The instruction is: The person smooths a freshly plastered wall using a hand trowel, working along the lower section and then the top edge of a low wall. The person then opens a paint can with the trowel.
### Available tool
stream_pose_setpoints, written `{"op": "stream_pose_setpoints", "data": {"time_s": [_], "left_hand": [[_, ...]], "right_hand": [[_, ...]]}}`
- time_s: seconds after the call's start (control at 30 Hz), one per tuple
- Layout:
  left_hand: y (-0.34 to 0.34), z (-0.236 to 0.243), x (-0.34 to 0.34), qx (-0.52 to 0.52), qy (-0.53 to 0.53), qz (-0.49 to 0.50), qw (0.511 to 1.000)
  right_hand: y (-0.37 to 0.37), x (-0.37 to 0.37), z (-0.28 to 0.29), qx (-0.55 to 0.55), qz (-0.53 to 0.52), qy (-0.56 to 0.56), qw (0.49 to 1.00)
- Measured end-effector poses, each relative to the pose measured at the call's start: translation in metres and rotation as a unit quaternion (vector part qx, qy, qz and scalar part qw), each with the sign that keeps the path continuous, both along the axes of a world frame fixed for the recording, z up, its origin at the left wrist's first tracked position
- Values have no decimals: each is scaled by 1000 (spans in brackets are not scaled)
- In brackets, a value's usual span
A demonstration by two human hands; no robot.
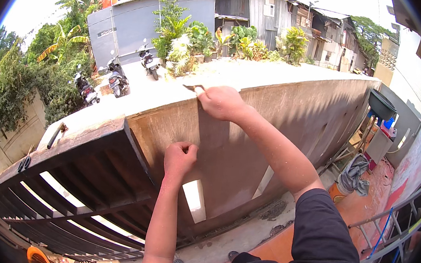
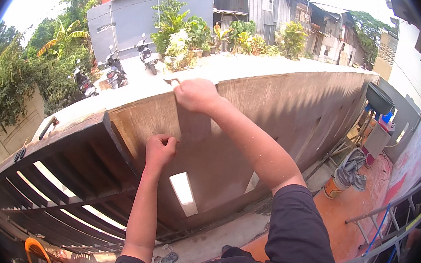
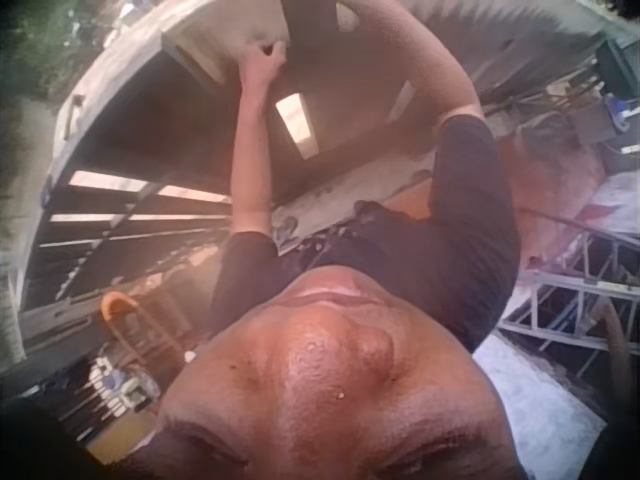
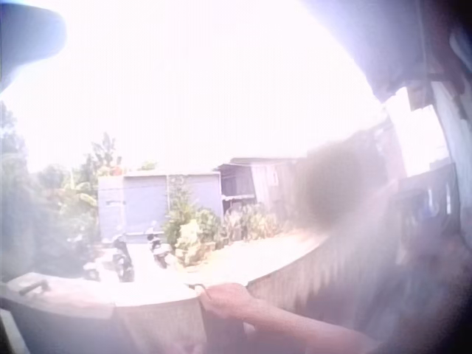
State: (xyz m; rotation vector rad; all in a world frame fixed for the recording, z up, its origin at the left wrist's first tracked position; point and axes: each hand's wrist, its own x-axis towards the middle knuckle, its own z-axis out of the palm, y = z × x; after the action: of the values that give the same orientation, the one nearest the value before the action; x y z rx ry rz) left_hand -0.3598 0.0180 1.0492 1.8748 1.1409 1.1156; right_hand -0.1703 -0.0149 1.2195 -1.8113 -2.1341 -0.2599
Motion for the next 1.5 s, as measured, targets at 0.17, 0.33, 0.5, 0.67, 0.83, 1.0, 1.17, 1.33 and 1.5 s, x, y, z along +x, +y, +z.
{"op": "stream_pose_setpoints", "data": {"time_s": [0.17,0.33,0.5,0.67,0.83,1.0,1.17,1.33,1.5], "left_hand": [[2,-1,0,-36,-9,-12,999],[3,-2,0,-6,8,0,1000],[-1,2,1,-31,0,-9,999],[1,0,9,-28,-14,21,999],[-1,-9,15,-10,-106,-37,994],[-44,2,62,-44,-26,79,996],[-86,19,232,15,-38,-70,997],[-67,12,382,73,24,-106,991],[-35,-4,419,77,44,-27,996]], "right_hand": [[27,63,11,-63,-36,89,993],[48,94,23,-108,-103,100,984],[66,66,22,-73,-22,-5,997],[125,203,12,-147,29,137,979],[17,107,39,-122,65,32,990],[47,381,22,-127,-145,101,976],[27,425,14,-52,-58,58,995],[-1,539,16,-37,-52,77,995],[-3,736,19,-90,-251,33,963]]}}
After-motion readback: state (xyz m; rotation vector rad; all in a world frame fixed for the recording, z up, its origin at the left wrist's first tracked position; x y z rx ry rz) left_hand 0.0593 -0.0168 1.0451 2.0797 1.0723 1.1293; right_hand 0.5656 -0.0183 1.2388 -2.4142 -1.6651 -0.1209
